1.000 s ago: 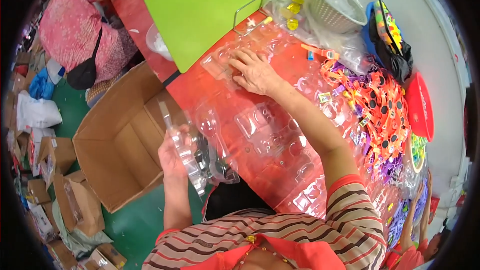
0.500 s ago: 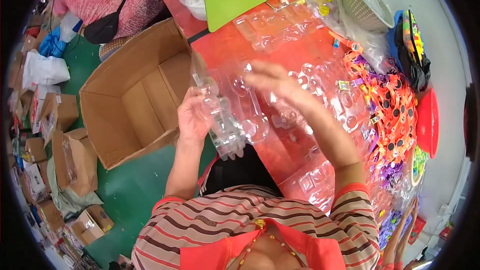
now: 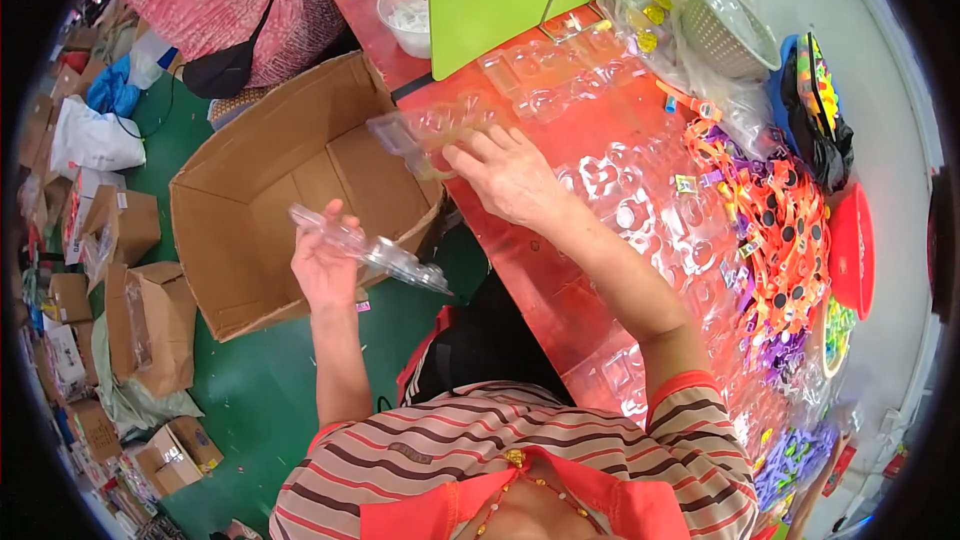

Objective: Placing various small colorful toy components into a clear plastic blister pack tray.

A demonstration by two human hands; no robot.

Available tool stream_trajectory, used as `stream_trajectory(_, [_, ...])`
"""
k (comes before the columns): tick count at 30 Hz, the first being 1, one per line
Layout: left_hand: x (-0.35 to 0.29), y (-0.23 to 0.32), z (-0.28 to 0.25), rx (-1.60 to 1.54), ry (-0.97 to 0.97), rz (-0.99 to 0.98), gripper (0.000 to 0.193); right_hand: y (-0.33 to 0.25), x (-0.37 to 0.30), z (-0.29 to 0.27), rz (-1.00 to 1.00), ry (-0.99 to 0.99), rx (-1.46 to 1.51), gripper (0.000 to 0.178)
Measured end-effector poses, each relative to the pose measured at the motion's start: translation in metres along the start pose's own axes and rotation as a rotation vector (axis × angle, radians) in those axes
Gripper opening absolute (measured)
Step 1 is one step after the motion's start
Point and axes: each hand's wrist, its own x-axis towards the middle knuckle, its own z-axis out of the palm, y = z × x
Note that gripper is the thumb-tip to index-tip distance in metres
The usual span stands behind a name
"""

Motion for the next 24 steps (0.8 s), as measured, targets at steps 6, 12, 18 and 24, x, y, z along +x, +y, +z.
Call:
stream_trajectory(6, [0.003,-0.022,0.032,0.763,-0.492,0.242,0.01,0.023,-0.022,0.03,0.016,-0.144,-0.12,0.035])
stream_trajectory(12, [0.034,-0.042,0.11,1.384,-0.915,0.311,0.006,0.025,-0.016,0.006,0.031,-0.059,0.082,0.037])
stream_trajectory(18, [0.076,-0.075,0.124,1.608,-1.049,0.233,0.008,0.092,-0.013,0.006,0.337,0.153,0.049,0.041])
stream_trajectory(24, [0.1,-0.099,0.128,1.791,-1.051,0.079,0.016,0.166,-0.008,0.026,0.621,0.063,-0.322,0.061])
